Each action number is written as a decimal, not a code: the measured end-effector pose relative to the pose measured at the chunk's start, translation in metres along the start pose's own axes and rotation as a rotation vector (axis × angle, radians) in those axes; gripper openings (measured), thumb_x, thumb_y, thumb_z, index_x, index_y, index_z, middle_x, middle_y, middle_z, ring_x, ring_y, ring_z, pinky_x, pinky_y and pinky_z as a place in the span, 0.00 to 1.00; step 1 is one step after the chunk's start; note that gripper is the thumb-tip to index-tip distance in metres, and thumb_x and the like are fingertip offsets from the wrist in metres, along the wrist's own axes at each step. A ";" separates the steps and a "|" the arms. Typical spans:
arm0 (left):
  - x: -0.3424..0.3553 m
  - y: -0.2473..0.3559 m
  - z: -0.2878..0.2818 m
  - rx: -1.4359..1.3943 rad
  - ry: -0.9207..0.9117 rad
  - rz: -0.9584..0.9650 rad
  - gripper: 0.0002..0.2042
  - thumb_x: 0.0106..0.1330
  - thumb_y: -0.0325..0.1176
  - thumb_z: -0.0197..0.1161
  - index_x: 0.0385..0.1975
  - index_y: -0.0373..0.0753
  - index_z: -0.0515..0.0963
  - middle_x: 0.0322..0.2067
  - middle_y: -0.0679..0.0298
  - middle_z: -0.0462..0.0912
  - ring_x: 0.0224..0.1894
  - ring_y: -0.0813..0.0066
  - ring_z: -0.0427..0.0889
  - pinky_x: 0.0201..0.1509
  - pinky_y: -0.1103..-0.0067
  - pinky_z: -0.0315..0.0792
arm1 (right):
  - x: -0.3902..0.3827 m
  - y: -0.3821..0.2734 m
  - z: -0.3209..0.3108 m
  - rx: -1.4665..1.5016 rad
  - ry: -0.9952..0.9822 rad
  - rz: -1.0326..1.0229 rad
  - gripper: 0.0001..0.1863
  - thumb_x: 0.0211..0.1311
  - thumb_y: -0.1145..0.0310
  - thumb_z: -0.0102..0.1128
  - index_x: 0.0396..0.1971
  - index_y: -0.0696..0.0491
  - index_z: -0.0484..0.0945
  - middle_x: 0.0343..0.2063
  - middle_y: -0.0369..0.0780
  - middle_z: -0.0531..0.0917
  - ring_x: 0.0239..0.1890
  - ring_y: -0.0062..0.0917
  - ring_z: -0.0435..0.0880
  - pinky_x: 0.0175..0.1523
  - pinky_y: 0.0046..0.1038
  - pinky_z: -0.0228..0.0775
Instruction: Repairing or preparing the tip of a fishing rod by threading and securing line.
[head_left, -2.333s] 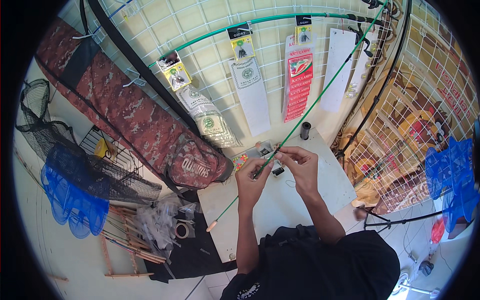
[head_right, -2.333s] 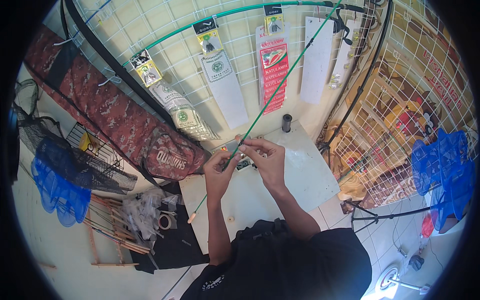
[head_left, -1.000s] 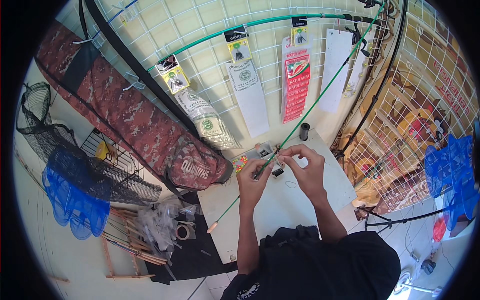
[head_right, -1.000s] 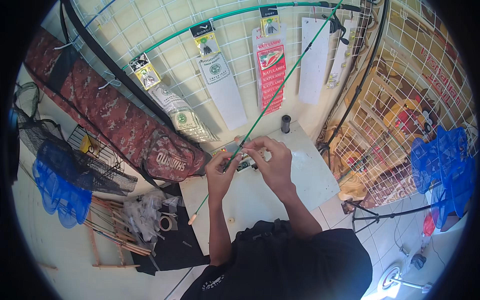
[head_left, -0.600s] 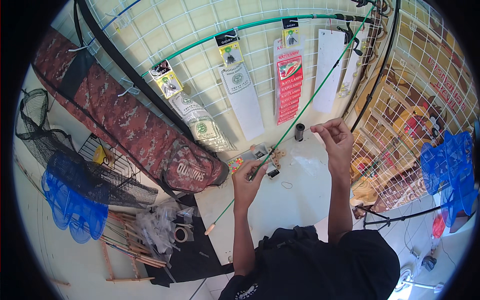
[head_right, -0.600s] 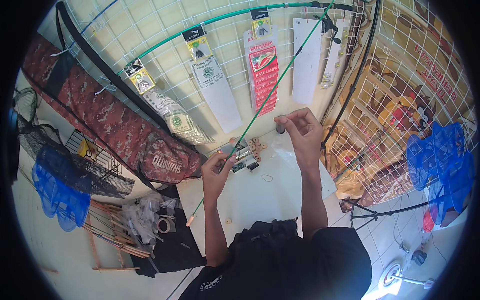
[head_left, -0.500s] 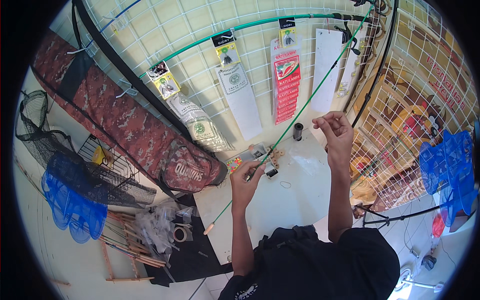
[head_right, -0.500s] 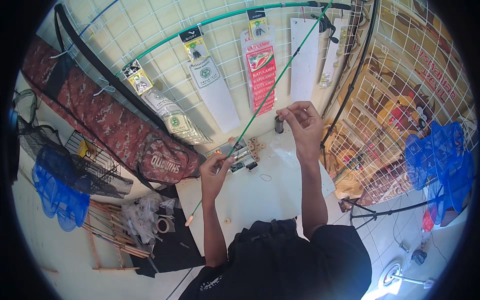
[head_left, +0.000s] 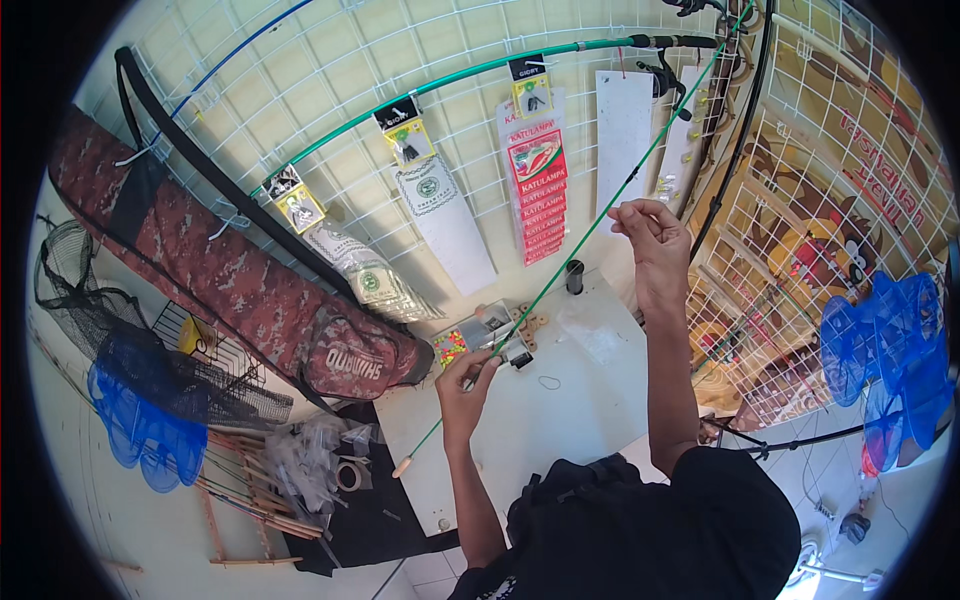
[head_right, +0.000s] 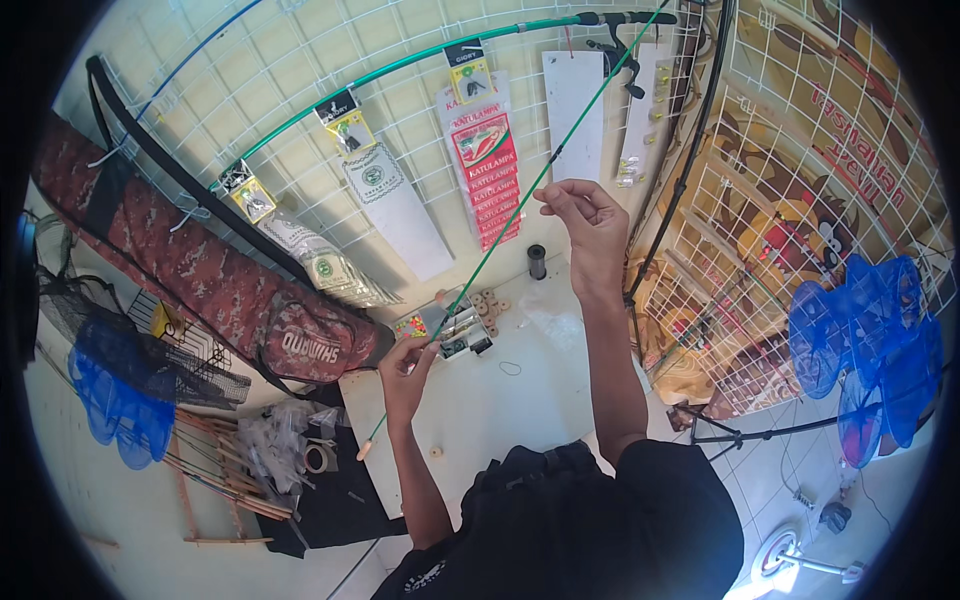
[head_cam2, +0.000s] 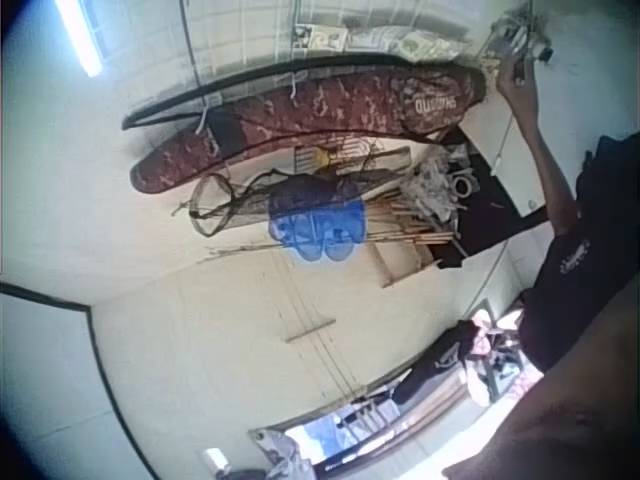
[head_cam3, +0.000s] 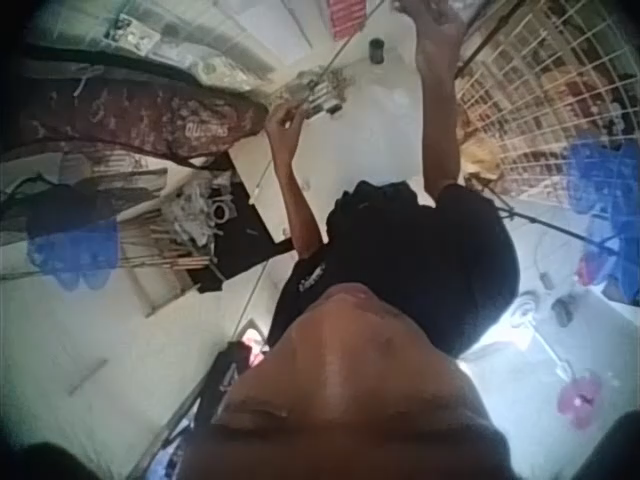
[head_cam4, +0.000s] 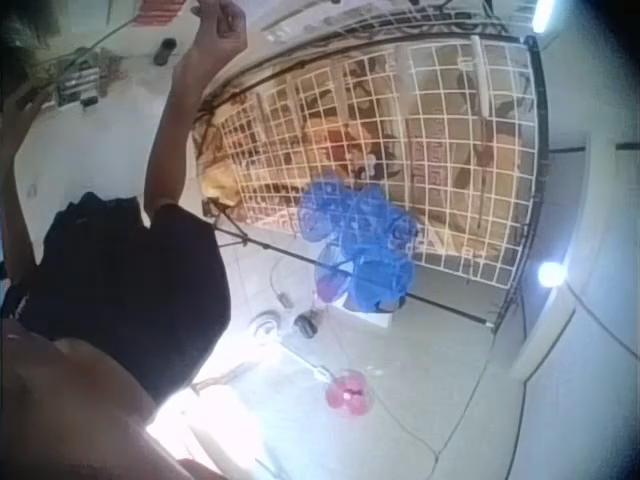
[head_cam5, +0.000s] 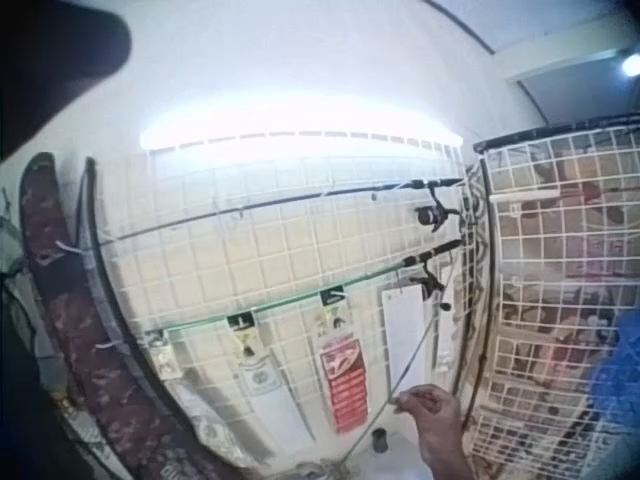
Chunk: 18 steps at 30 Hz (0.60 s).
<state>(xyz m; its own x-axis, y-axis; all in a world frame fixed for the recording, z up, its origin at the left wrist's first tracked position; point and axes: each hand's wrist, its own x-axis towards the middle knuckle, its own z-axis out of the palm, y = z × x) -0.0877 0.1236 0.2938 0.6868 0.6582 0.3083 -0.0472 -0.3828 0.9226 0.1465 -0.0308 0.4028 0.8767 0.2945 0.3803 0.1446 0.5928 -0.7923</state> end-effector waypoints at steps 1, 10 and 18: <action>-0.001 -0.003 0.001 0.034 -0.006 -0.010 0.06 0.60 0.25 0.67 0.35 0.31 0.81 0.27 0.67 0.78 0.26 0.86 0.70 0.32 0.87 0.66 | 0.002 -0.001 -0.002 0.030 -0.010 0.021 0.08 0.61 0.73 0.64 0.37 0.61 0.79 0.33 0.44 0.86 0.36 0.21 0.82 0.48 0.23 0.73; 0.000 0.008 0.021 0.069 -0.048 -0.077 0.08 0.59 0.25 0.67 0.38 0.34 0.81 0.30 0.66 0.80 0.29 0.84 0.74 0.37 0.84 0.70 | 0.018 -0.011 -0.020 0.089 -0.106 0.049 0.05 0.62 0.75 0.62 0.33 0.61 0.77 0.33 0.48 0.85 0.36 0.25 0.85 0.49 0.27 0.76; 0.042 0.077 0.090 0.088 -0.049 0.183 0.11 0.63 0.27 0.63 0.45 0.36 0.80 0.31 0.64 0.82 0.29 0.82 0.78 0.39 0.84 0.71 | 0.012 -0.004 -0.034 0.100 -0.133 0.098 0.05 0.64 0.74 0.59 0.34 0.60 0.74 0.33 0.47 0.84 0.37 0.28 0.86 0.49 0.30 0.79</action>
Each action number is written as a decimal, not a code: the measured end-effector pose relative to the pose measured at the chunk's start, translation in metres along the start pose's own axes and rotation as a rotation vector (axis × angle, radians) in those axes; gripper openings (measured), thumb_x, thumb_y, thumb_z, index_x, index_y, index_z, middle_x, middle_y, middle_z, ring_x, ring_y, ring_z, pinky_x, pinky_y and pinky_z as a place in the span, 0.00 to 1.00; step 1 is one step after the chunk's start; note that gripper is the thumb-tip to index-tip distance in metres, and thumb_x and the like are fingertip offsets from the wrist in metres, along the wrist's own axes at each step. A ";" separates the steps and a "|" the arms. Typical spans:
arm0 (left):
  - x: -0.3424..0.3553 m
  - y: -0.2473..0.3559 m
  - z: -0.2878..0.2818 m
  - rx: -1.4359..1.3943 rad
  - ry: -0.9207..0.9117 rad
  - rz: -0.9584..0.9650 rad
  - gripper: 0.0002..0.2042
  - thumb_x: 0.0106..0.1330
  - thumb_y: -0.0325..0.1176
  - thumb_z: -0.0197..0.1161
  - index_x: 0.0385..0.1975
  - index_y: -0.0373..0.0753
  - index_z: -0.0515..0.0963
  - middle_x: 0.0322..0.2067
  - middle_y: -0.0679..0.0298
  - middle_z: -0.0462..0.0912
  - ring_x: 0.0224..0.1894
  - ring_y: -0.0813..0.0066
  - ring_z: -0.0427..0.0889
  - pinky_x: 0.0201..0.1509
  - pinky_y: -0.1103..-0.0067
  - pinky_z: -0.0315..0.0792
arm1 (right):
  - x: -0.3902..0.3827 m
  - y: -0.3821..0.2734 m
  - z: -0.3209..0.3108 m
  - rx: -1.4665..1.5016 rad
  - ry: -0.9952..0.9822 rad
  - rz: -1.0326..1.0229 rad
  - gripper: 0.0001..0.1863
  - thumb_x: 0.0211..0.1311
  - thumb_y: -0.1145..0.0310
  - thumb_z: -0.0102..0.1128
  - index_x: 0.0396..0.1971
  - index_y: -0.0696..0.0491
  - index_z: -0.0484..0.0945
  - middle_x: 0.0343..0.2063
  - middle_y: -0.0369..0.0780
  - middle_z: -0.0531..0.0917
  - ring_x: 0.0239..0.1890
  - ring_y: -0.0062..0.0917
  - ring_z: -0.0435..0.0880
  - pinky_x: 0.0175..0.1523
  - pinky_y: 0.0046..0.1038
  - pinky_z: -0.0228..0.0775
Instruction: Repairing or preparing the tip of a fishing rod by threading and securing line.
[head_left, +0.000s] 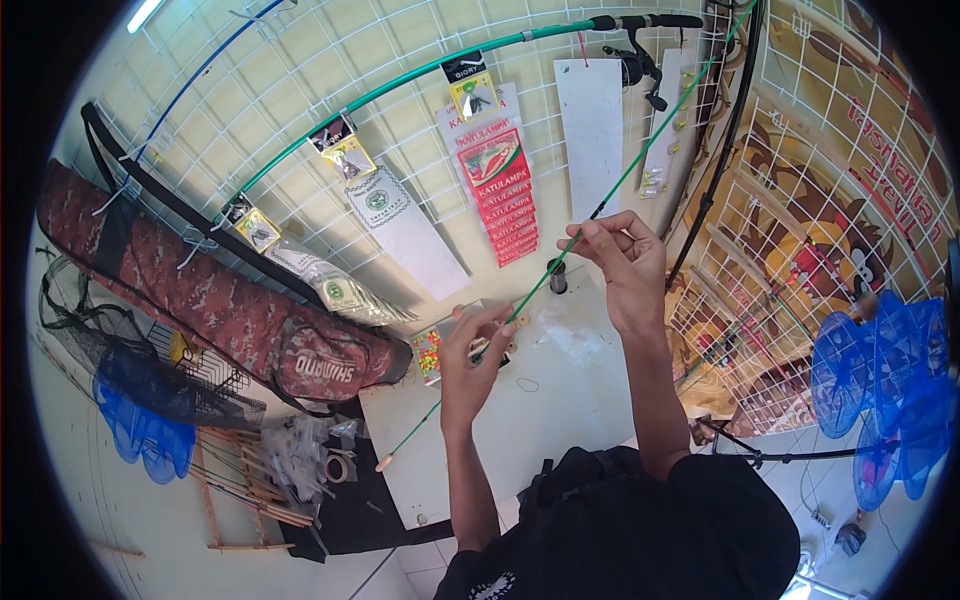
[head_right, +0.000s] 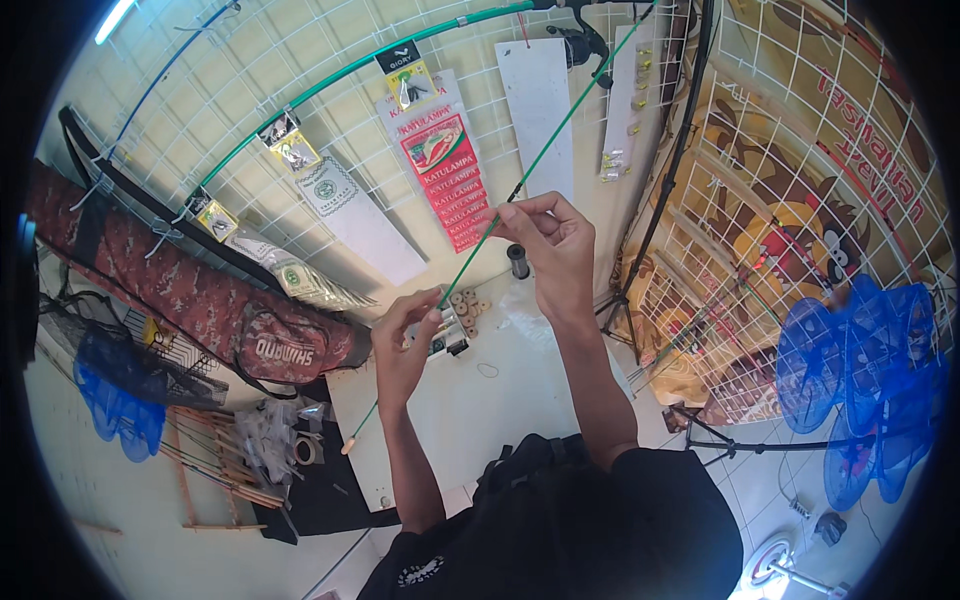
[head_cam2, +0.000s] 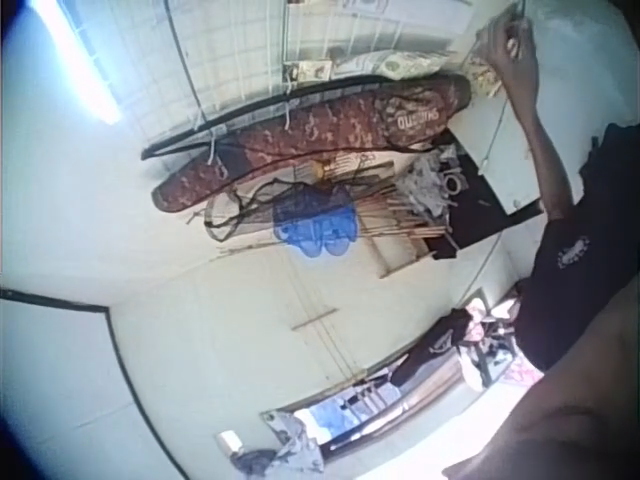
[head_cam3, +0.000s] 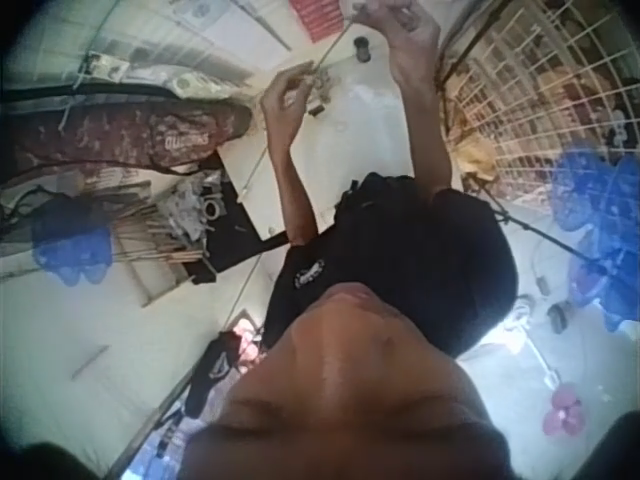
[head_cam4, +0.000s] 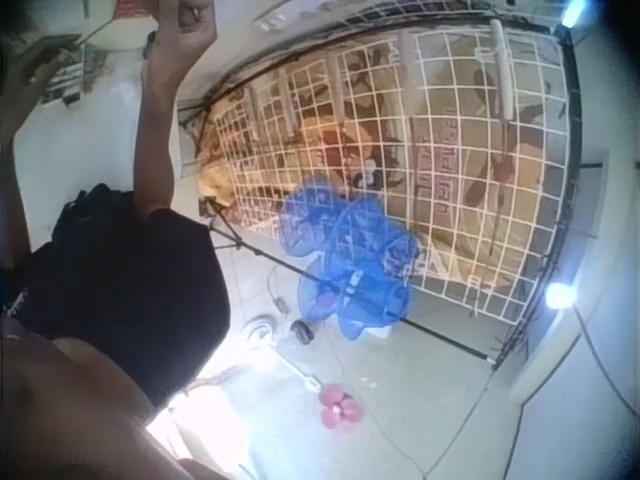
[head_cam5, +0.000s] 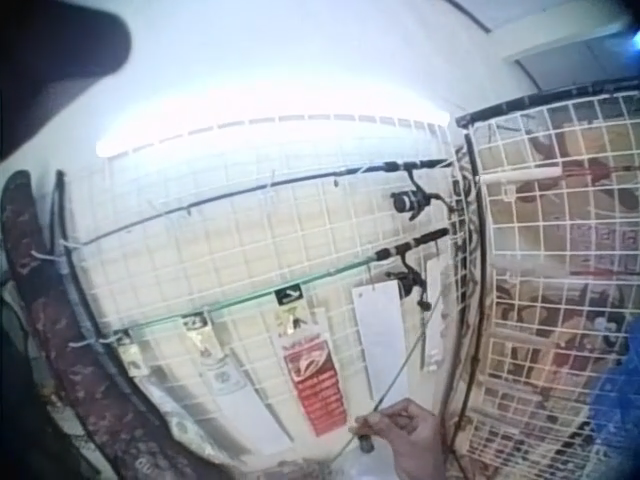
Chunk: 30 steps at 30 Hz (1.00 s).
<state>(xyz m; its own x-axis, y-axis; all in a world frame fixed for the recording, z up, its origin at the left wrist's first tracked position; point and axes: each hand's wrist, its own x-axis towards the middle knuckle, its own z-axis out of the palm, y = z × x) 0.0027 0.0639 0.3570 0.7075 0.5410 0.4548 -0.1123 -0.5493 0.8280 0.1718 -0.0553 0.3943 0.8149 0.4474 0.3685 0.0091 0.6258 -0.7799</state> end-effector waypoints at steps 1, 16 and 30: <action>0.003 0.006 0.008 -0.004 0.000 -0.003 0.11 0.63 0.27 0.63 0.45 0.36 0.80 0.31 0.64 0.82 0.29 0.82 0.78 0.39 0.84 0.71 | -0.003 -0.001 -0.005 0.043 -0.001 0.014 0.05 0.65 0.74 0.58 0.34 0.60 0.73 0.33 0.47 0.84 0.37 0.30 0.86 0.47 0.32 0.81; -0.113 -0.120 -0.015 0.152 -0.073 -0.444 0.08 0.62 0.29 0.65 0.38 0.35 0.83 0.32 0.61 0.85 0.34 0.75 0.81 0.43 0.78 0.74 | -0.023 0.045 -0.103 0.052 0.272 0.162 0.06 0.66 0.73 0.56 0.33 0.58 0.70 0.36 0.44 0.79 0.39 0.36 0.85 0.45 0.40 0.84; -0.123 -0.083 -0.069 0.196 -0.040 -0.425 0.08 0.59 0.29 0.67 0.38 0.42 0.86 0.23 0.66 0.80 0.24 0.81 0.71 0.27 0.80 0.59 | -0.048 0.018 -0.082 0.139 0.198 0.083 0.06 0.67 0.70 0.56 0.35 0.55 0.69 0.36 0.43 0.80 0.39 0.34 0.85 0.46 0.39 0.84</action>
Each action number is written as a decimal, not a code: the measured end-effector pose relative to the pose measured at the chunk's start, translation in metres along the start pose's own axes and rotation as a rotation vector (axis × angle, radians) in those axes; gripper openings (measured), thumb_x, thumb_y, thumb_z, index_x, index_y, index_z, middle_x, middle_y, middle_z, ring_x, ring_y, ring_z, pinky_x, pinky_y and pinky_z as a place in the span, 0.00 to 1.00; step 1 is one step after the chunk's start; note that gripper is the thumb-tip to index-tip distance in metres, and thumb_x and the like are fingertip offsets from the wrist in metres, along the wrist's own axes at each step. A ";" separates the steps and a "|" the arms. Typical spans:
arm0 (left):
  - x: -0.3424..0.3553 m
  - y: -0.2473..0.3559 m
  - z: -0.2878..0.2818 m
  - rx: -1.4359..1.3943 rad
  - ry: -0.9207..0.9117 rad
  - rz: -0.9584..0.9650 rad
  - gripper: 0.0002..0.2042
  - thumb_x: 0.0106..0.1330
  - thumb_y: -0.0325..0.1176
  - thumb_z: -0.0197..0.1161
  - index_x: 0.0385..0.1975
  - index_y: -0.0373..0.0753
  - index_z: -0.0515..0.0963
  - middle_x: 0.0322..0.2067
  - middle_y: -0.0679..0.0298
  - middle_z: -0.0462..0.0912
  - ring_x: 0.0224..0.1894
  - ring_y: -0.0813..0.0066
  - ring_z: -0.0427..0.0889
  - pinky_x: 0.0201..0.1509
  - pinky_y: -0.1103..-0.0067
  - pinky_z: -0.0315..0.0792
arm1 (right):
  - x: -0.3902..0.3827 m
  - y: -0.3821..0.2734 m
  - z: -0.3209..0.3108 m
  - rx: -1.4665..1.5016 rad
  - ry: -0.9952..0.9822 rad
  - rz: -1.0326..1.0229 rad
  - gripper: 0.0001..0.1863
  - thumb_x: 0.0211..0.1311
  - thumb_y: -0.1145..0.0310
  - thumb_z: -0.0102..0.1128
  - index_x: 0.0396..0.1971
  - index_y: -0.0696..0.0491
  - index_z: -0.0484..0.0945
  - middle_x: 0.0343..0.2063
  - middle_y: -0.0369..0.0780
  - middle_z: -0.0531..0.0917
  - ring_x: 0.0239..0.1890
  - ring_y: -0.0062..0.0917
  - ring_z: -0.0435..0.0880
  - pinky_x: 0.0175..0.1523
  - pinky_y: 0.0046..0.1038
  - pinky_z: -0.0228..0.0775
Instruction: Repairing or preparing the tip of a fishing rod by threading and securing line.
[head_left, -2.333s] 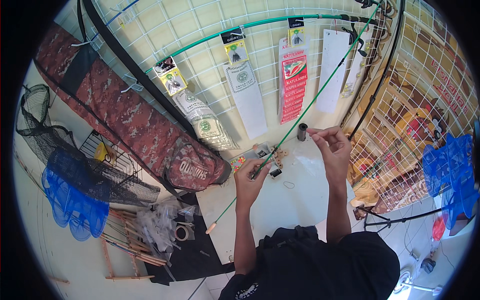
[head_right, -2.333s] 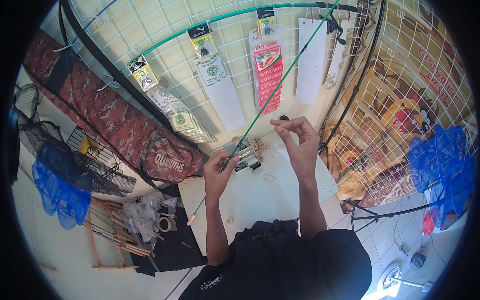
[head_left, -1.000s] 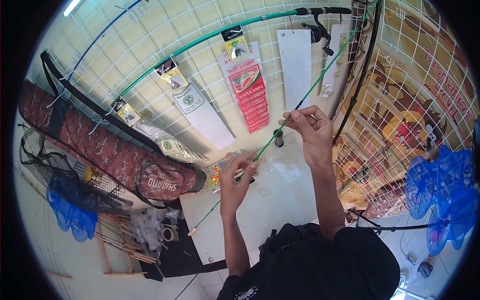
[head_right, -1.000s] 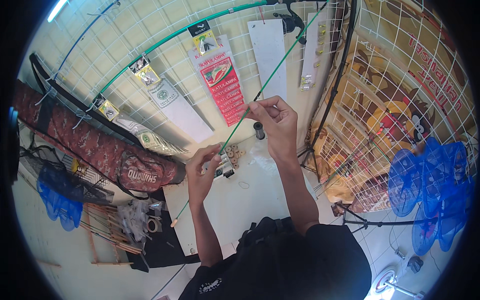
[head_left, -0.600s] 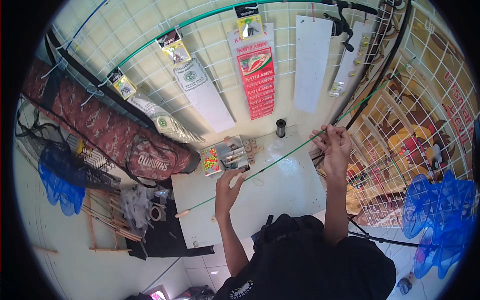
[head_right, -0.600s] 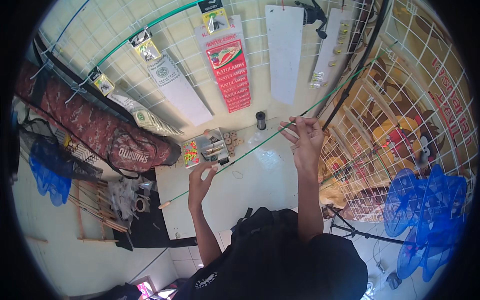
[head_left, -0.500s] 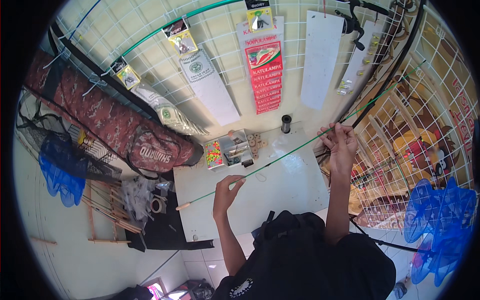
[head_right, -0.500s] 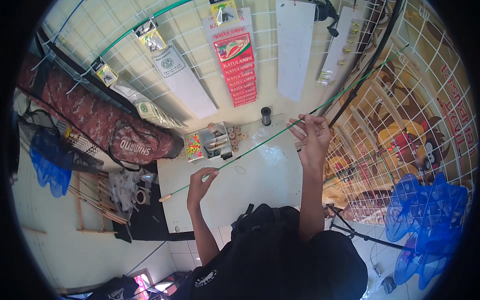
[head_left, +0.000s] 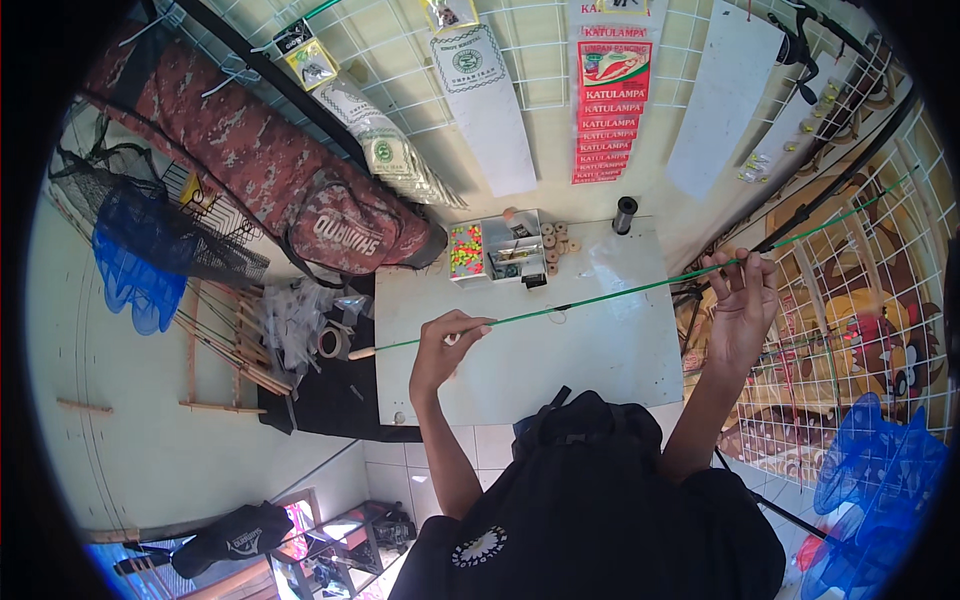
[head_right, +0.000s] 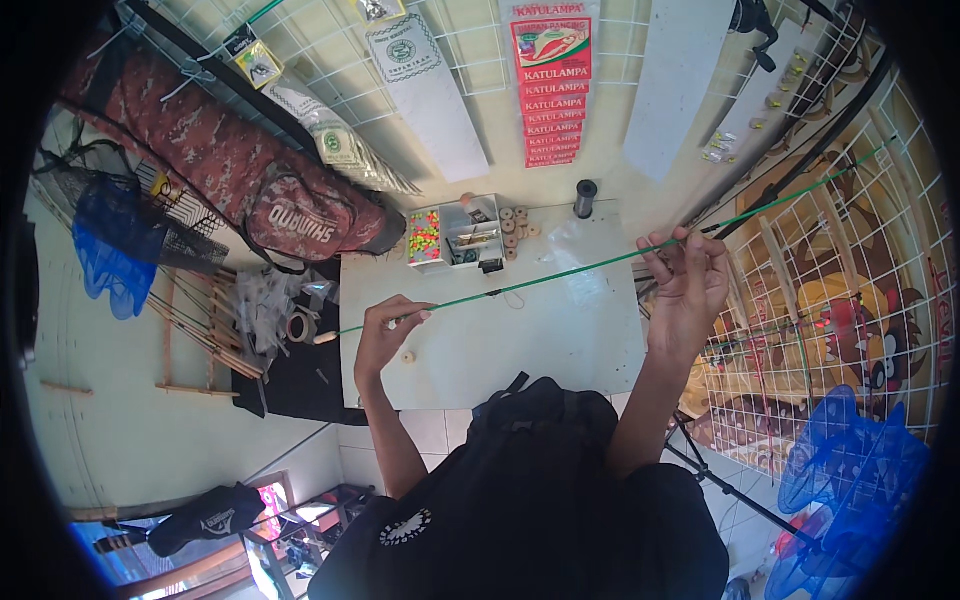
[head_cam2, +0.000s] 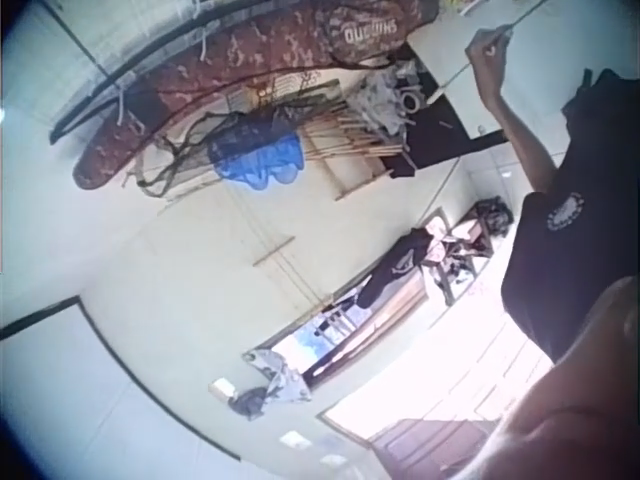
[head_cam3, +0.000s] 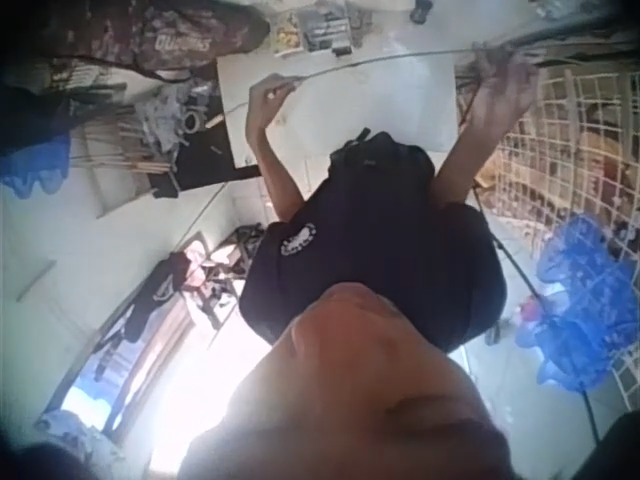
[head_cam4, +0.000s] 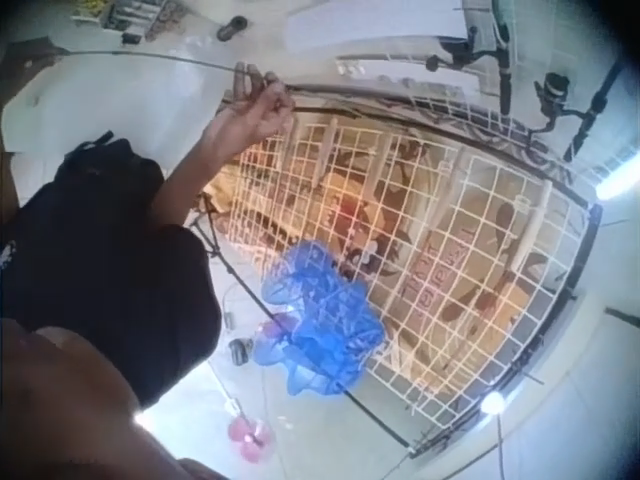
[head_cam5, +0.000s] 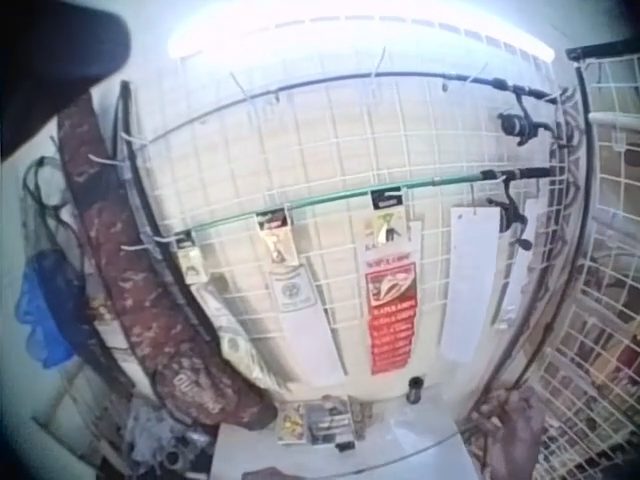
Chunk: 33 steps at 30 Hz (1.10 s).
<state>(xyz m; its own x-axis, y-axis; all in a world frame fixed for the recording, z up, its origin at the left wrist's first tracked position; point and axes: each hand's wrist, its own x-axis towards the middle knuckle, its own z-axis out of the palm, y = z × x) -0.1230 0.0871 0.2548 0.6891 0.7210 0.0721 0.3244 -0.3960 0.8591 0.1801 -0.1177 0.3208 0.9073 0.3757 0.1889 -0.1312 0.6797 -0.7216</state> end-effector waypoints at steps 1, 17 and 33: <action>-0.003 -0.003 -0.007 0.000 0.000 -0.003 0.08 0.59 0.29 0.67 0.38 0.42 0.86 0.23 0.66 0.80 0.24 0.81 0.71 0.27 0.80 0.59 | -0.004 0.003 0.004 -0.001 0.000 0.003 0.06 0.67 0.70 0.56 0.35 0.55 0.69 0.36 0.43 0.80 0.39 0.34 0.85 0.46 0.39 0.84; -0.054 -0.075 -0.073 0.091 0.011 -0.291 0.11 0.58 0.28 0.67 0.41 0.39 0.85 0.25 0.63 0.81 0.30 0.82 0.73 0.38 0.82 0.65 | -0.062 0.110 0.031 0.008 -0.020 0.318 0.09 0.68 0.68 0.55 0.37 0.57 0.68 0.38 0.45 0.79 0.42 0.36 0.85 0.50 0.37 0.81; 0.022 0.047 0.036 -0.104 0.201 0.157 0.10 0.65 0.25 0.59 0.46 0.34 0.79 0.40 0.58 0.82 0.43 0.73 0.80 0.51 0.79 0.71 | -0.067 0.116 0.032 -0.011 -0.012 0.341 0.08 0.68 0.70 0.54 0.35 0.59 0.67 0.36 0.45 0.79 0.42 0.37 0.85 0.51 0.38 0.81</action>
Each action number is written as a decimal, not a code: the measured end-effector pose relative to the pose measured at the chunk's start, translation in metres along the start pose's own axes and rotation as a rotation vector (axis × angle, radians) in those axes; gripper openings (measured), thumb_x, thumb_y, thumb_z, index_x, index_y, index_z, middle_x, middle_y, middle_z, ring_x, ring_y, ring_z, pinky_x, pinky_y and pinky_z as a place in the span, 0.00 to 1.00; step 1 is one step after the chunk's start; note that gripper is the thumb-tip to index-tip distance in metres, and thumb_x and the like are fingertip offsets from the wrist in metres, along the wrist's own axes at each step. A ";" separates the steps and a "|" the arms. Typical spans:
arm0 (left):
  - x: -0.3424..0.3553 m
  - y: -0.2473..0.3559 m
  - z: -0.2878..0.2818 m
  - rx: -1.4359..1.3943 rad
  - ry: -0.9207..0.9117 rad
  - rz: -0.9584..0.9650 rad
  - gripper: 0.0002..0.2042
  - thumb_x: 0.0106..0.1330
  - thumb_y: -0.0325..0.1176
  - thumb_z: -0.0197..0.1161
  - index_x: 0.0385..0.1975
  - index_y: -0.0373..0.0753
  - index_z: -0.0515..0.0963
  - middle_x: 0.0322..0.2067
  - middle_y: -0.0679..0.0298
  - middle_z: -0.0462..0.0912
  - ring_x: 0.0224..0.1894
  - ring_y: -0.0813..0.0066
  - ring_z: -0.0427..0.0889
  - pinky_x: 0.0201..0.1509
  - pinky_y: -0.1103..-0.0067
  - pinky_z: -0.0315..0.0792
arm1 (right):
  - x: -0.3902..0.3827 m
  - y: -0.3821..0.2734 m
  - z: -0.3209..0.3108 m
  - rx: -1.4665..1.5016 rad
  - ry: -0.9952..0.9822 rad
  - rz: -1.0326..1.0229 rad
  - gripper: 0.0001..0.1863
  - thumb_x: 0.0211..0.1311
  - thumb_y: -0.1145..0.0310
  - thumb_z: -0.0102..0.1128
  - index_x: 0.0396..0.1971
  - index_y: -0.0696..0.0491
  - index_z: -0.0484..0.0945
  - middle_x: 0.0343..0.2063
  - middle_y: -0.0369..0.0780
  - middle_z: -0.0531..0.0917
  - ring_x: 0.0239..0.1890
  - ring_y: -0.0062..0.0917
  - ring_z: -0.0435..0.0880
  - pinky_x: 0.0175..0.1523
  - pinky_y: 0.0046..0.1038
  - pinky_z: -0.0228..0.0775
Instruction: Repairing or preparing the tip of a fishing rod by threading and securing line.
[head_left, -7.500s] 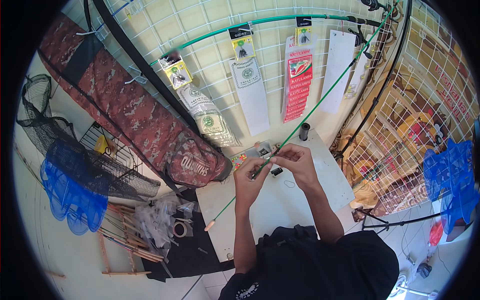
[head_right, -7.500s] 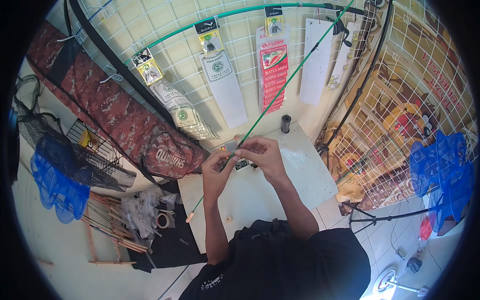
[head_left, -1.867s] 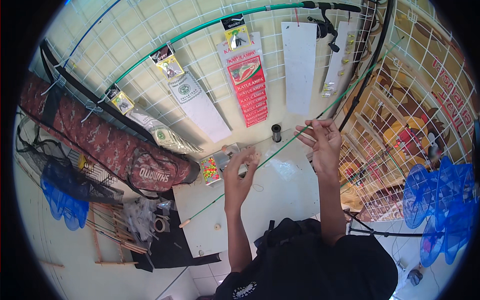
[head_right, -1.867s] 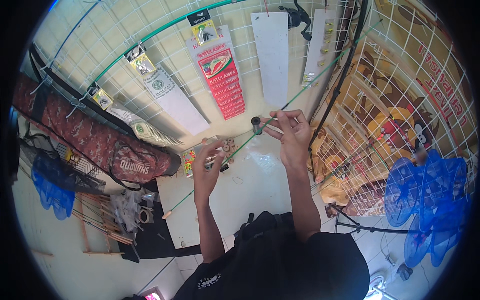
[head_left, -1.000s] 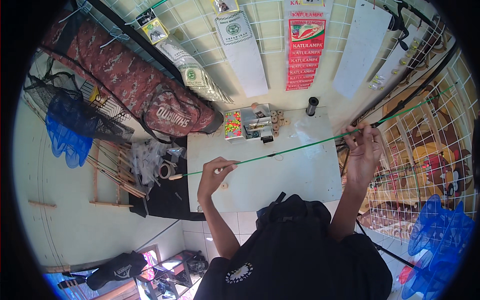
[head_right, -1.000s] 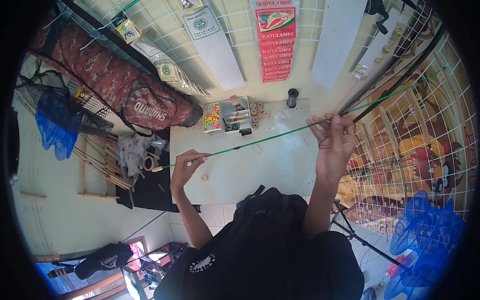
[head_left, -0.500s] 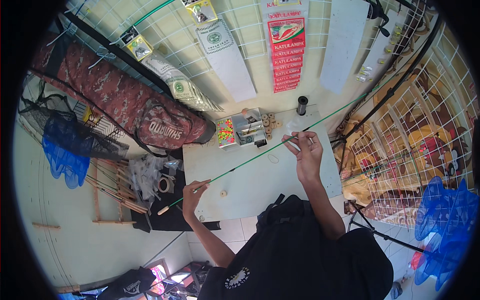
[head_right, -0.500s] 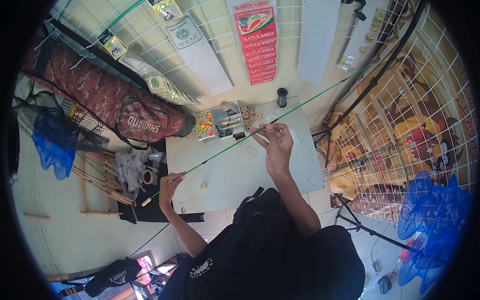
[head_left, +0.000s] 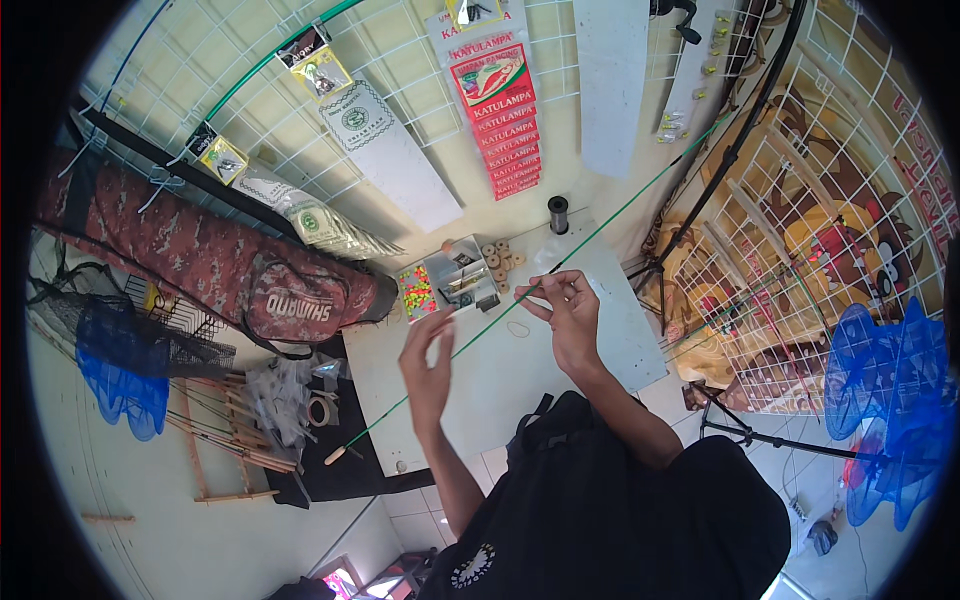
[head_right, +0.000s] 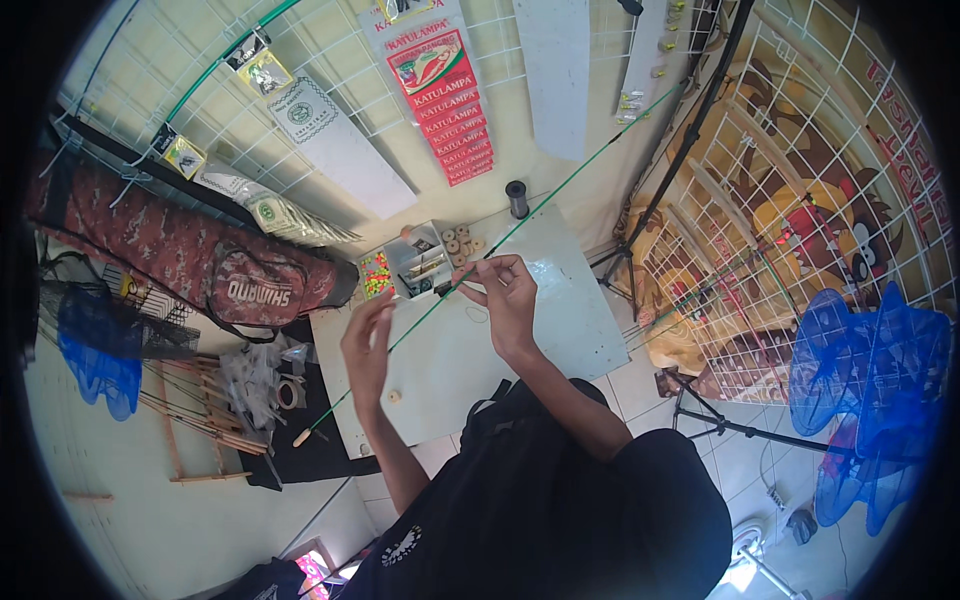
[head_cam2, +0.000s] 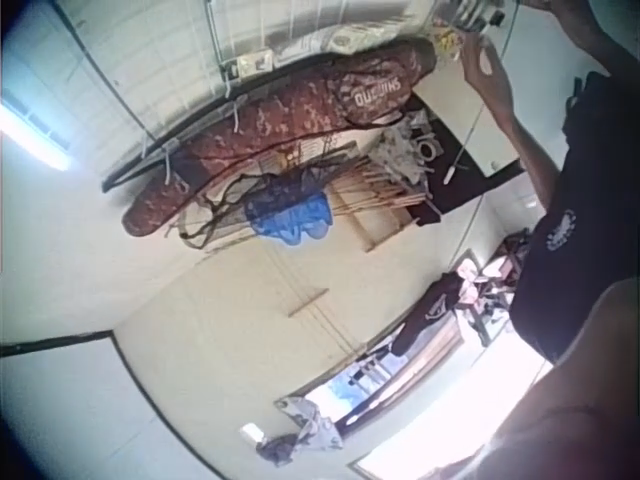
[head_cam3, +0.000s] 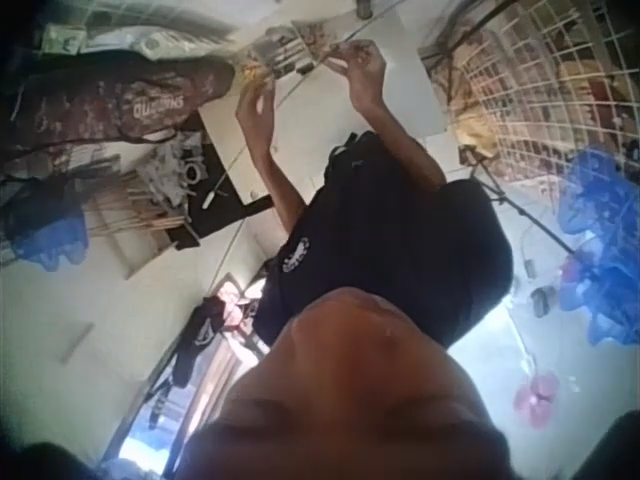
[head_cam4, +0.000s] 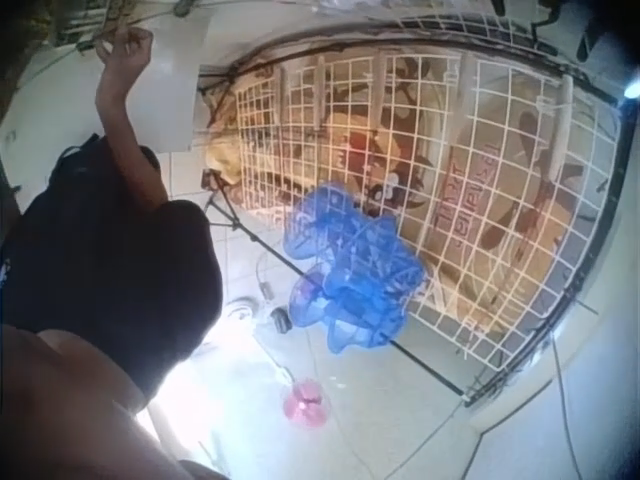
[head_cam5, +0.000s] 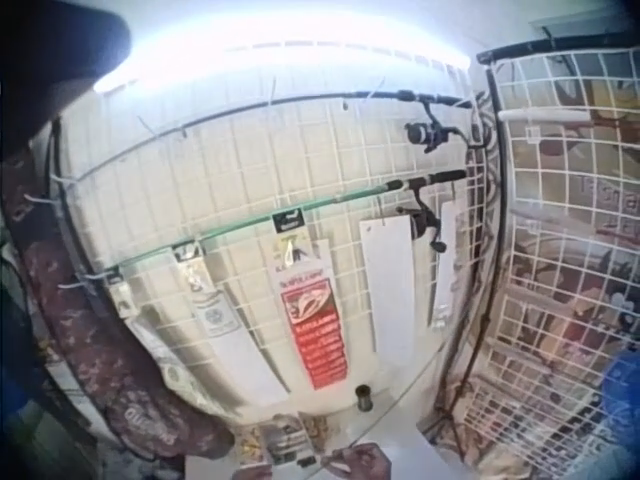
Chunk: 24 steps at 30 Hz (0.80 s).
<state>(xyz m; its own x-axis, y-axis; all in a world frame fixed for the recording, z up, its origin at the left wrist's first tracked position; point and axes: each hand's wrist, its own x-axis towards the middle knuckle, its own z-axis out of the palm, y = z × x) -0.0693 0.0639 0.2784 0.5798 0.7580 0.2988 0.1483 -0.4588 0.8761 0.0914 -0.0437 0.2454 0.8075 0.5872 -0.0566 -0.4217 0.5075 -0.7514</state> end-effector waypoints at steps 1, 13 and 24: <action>0.006 0.015 0.017 -0.014 -0.070 0.033 0.11 0.64 0.25 0.61 0.45 0.34 0.79 0.41 0.58 0.82 0.41 0.74 0.81 0.50 0.79 0.72 | -0.002 -0.001 0.001 -0.003 -0.005 0.000 0.08 0.68 0.71 0.54 0.35 0.59 0.67 0.37 0.46 0.79 0.42 0.36 0.85 0.50 0.36 0.82; 0.018 0.038 0.074 -0.193 -0.168 -0.099 0.08 0.63 0.26 0.66 0.41 0.35 0.83 0.32 0.68 0.81 0.23 0.88 0.68 0.27 0.87 0.64 | -0.009 -0.016 -0.005 -0.056 -0.078 -0.044 0.07 0.65 0.72 0.60 0.36 0.59 0.73 0.34 0.41 0.82 0.38 0.20 0.81 0.48 0.22 0.74; 0.015 0.037 0.083 -0.037 -0.063 -0.025 0.05 0.62 0.28 0.65 0.34 0.35 0.82 0.27 0.65 0.81 0.25 0.82 0.72 0.29 0.83 0.67 | -0.006 -0.025 -0.011 -0.112 -0.049 -0.071 0.08 0.60 0.72 0.65 0.35 0.59 0.77 0.31 0.36 0.82 0.35 0.14 0.79 0.44 0.18 0.71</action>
<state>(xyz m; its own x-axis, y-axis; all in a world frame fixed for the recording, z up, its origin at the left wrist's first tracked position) 0.0111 0.0200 0.2844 0.6255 0.7379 0.2535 0.1343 -0.4219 0.8967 0.1017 -0.0669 0.2575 0.8115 0.5836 0.0296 -0.3131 0.4771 -0.8211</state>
